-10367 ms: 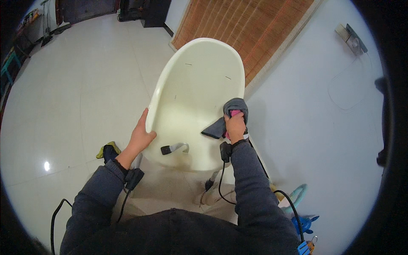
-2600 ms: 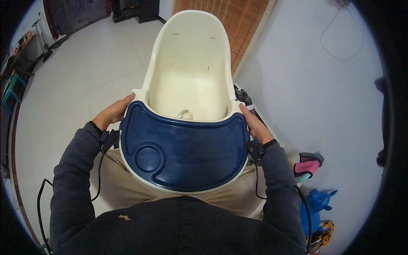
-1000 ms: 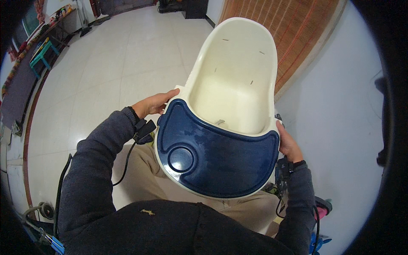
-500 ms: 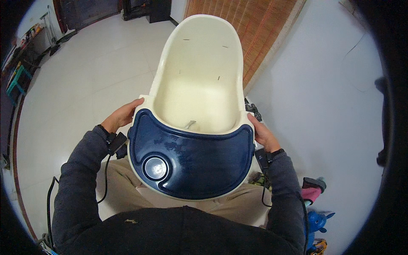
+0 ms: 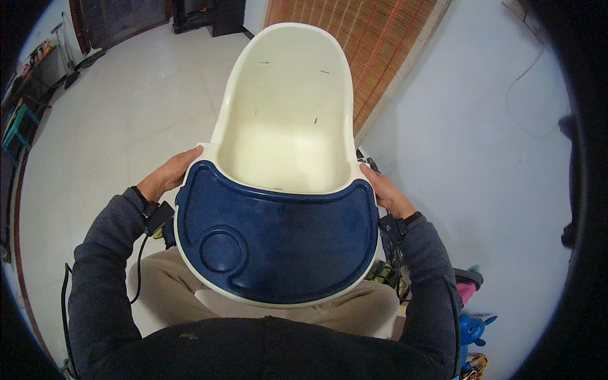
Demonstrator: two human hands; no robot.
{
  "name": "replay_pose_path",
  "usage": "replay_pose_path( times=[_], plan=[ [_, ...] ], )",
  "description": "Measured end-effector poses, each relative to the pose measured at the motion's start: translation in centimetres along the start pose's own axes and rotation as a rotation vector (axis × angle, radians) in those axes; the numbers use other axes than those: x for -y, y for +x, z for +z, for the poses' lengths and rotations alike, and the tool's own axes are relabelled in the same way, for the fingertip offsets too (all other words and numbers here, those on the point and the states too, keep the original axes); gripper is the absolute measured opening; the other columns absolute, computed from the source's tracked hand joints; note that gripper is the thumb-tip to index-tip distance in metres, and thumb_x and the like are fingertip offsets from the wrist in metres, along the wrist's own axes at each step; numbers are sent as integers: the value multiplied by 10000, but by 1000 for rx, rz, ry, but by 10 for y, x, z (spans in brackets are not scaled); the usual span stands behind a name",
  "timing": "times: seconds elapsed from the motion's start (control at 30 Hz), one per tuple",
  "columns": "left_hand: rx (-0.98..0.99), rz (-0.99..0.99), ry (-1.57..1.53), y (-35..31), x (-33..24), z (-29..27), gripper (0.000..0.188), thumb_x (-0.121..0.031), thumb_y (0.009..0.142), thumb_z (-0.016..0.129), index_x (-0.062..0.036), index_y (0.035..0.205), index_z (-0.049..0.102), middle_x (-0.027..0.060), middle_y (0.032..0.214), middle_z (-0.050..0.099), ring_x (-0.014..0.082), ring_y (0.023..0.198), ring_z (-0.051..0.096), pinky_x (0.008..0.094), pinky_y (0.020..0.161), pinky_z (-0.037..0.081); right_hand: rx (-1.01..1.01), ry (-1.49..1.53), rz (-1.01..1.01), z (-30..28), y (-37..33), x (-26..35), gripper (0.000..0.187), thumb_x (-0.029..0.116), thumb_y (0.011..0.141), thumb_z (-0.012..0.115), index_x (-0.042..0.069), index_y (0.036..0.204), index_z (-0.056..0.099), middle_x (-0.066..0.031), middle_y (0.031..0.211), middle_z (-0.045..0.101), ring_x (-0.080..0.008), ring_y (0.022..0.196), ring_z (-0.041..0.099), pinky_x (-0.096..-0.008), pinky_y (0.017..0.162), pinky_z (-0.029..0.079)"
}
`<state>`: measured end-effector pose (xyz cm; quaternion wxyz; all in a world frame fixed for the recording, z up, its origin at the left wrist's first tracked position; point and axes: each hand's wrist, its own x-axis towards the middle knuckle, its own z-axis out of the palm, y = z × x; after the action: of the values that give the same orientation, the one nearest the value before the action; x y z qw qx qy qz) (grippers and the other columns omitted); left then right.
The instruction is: The person assembles a baby high chair by attaching legs, wiping the seat, and installing the tray and backrest. They then clean a small pink chair with a cloth. The person handles the chair components and a cleaning cloth.
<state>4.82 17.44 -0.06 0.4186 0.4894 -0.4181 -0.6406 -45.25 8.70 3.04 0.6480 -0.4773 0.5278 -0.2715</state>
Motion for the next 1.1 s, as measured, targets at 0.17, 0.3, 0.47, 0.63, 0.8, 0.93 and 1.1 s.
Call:
replay_pose_path(
  times=[0.17, 0.3, 0.47, 0.63, 0.8, 0.93, 1.1],
  plan=[
    [39, 40, 51, 4, -2, -4, 629, -469, 960, 401, 42, 1326, 409, 213, 1193, 564, 213, 1010, 627, 313, 841, 541, 40, 12, -7, -4, 5, -1, 615, 457, 908, 539, -47, 1256, 477, -135, 1119, 627, -181, 933, 642, -304, 796, 535],
    [11, 71, 110, 12, 0, -11, 635, -479, 962, 383, 24, 1348, 387, 214, 1205, 556, 213, 1013, 627, 317, 829, 548, 78, -3, -44, -8, 24, 0, 630, 463, 908, 536, -44, 1274, 455, -140, 1141, 613, -189, 959, 632, -312, 823, 528],
    [9, 34, 97, 31, -10, -25, 635, -483, 960, 382, 5, 1366, 371, 212, 1233, 539, 218, 1055, 605, 319, 866, 532, 117, -10, -77, -1, 60, 9, 631, 460, 912, 528, -41, 1285, 444, -149, 1180, 588, -187, 998, 613, -309, 848, 516],
    [13, 56, 103, 43, -26, -34, 631, -473, 961, 392, 0, 1377, 356, 214, 1277, 504, 223, 1119, 568, 323, 916, 505, 177, -13, -82, 10, 60, 29, 570, 420, 945, 486, -18, 1307, 442, -135, 1223, 564, -189, 1049, 588, -305, 896, 486],
    [110, 97, 180, 40, -38, -34, 648, -488, 961, 374, 0, 1386, 333, 242, 1251, 502, 245, 1117, 570, 322, 864, 534, 261, 7, -126, 17, 51, 43, 560, 411, 974, 425, -3, 1350, 409, -146, 1293, 515, -191, 1109, 555, -299, 921, 475],
    [85, -9, 174, 46, -41, -31, 701, -526, 945, 381, -19, 1416, 270, 232, 1276, 477, 231, 1100, 579, 300, 840, 544, 132, -52, -76, 15, 53, 45, 562, 425, 970, 424, -2, 1334, 427, -149, 1265, 538, -198, 1093, 568, -305, 893, 491],
    [89, -70, 144, 51, -33, -31, 749, -560, 921, 410, -35, 1429, 248, 204, 1307, 459, 216, 1127, 555, 287, 864, 531, 126, -30, -65, 6, 42, 27, 584, 452, 952, 454, -6, 1313, 444, -144, 1228, 565, -196, 1055, 588, -310, 872, 500]
  ],
)
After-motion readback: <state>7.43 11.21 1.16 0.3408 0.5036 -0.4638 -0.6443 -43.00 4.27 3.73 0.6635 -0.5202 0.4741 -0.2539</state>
